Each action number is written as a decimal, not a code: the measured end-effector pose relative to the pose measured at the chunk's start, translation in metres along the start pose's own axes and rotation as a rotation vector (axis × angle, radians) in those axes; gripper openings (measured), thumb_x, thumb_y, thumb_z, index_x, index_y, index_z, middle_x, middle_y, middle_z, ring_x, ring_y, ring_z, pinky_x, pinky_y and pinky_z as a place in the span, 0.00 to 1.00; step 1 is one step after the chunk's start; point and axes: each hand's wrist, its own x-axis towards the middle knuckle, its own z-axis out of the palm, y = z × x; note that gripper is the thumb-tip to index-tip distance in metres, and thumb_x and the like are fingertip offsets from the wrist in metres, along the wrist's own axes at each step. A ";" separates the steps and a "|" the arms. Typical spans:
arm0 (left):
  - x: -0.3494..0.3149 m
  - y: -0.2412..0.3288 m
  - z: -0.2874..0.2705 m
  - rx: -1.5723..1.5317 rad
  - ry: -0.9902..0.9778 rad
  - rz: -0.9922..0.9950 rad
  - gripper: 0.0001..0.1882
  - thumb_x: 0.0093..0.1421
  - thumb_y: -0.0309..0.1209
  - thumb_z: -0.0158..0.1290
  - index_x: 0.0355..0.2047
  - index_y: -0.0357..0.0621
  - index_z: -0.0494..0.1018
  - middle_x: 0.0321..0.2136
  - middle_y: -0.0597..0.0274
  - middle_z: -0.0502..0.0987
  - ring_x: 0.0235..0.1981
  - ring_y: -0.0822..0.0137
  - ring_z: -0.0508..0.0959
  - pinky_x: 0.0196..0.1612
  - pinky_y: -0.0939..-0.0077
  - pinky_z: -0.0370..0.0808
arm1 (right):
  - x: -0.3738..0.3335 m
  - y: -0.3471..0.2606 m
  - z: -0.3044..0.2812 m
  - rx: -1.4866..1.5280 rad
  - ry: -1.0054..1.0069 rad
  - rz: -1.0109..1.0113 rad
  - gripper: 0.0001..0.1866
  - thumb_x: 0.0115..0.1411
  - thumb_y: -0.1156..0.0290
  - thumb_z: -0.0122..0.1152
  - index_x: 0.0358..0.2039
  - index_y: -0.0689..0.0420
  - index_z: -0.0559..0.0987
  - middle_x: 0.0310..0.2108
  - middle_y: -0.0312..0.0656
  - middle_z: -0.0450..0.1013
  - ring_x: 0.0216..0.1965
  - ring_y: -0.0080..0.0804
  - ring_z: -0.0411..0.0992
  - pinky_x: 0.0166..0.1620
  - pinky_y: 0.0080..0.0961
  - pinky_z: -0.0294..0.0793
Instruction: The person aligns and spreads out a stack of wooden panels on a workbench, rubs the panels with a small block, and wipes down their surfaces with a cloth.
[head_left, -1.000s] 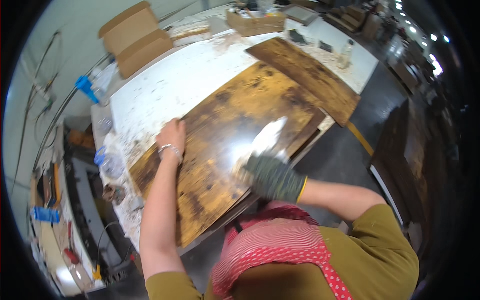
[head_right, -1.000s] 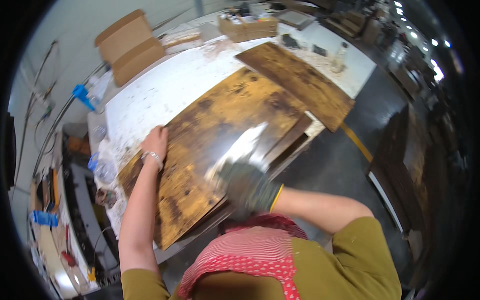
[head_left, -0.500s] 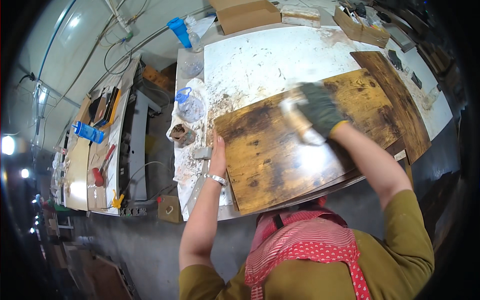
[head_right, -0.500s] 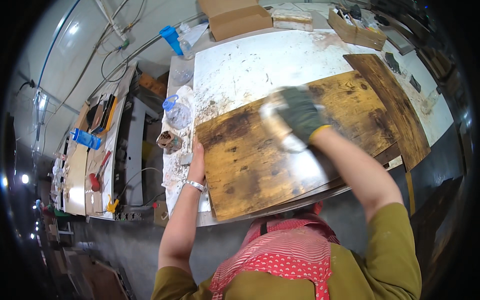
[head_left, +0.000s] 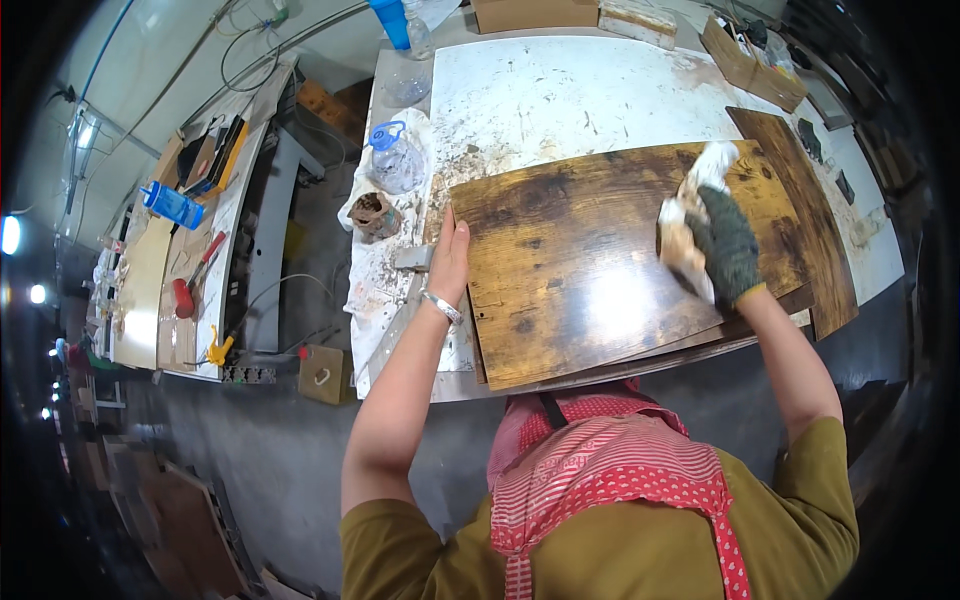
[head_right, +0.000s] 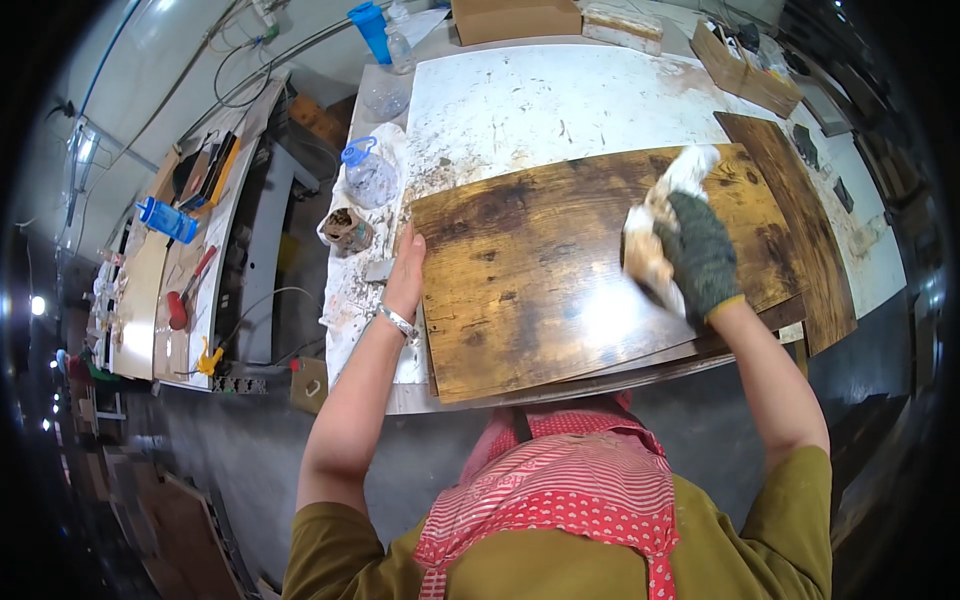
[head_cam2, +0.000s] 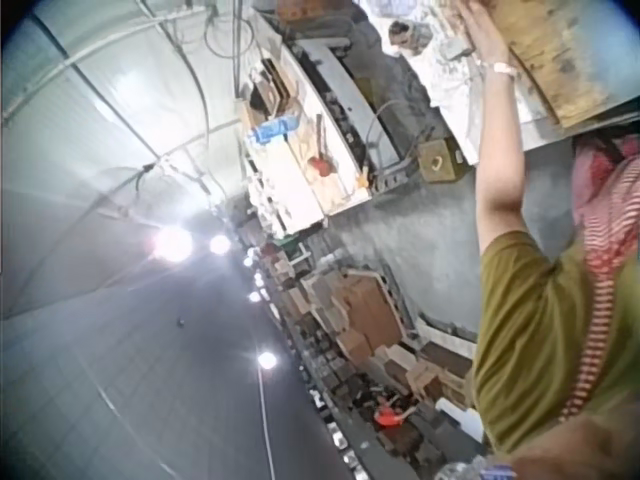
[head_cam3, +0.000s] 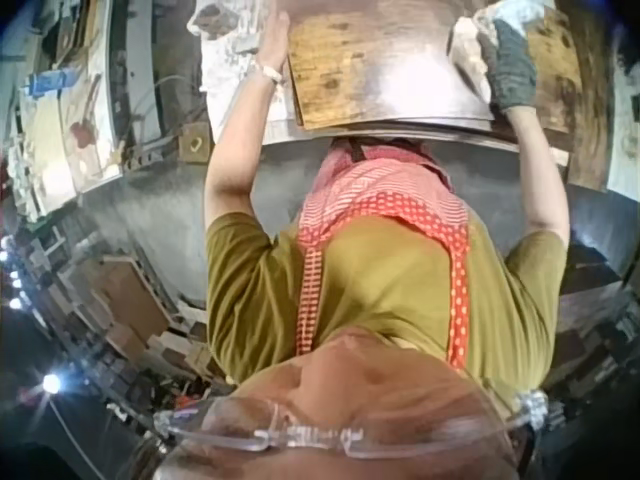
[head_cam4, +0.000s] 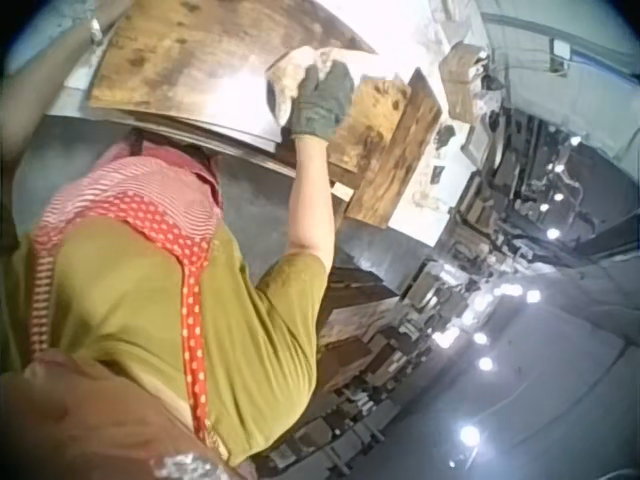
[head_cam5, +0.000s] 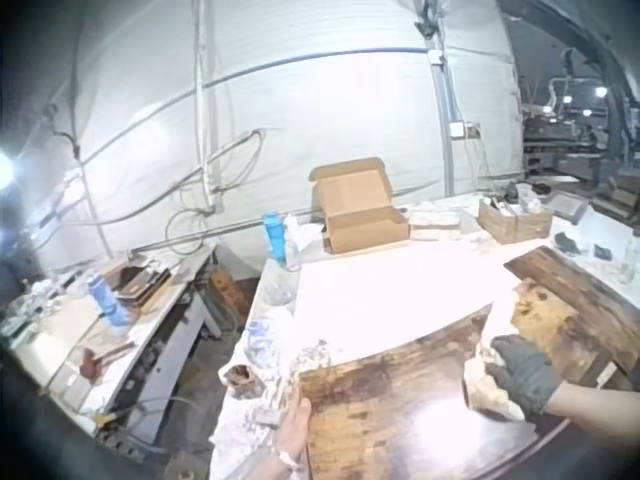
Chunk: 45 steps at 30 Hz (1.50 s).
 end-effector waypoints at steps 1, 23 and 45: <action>0.001 0.003 -0.003 0.072 0.019 -0.016 0.34 0.64 0.48 0.35 0.62 0.36 0.47 0.62 0.48 0.50 0.64 0.56 0.49 0.63 0.73 0.46 | -0.017 -0.017 -0.007 -0.060 -0.115 -0.136 0.18 0.54 0.67 0.54 0.46 0.58 0.72 0.43 0.50 0.70 0.46 0.44 0.68 0.51 0.34 0.66; 0.098 -0.061 -0.111 -0.003 0.199 -0.194 0.21 0.62 0.41 0.43 0.39 0.30 0.71 0.35 0.58 0.74 0.36 0.68 0.72 0.40 0.73 0.68 | -0.077 0.248 -0.181 -0.101 -0.500 0.176 0.24 0.56 0.51 0.52 0.44 0.57 0.75 0.44 0.48 0.71 0.45 0.47 0.68 0.49 0.35 0.65; 0.037 0.203 -0.073 -0.057 0.574 0.248 0.25 0.64 0.43 0.44 0.55 0.41 0.59 0.47 0.61 0.67 0.45 0.69 0.68 0.47 0.72 0.67 | 0.048 0.200 -0.226 0.263 -0.374 0.267 0.15 0.51 0.59 0.63 0.26 0.60 0.75 0.22 0.41 0.68 0.27 0.25 0.65 0.32 0.27 0.66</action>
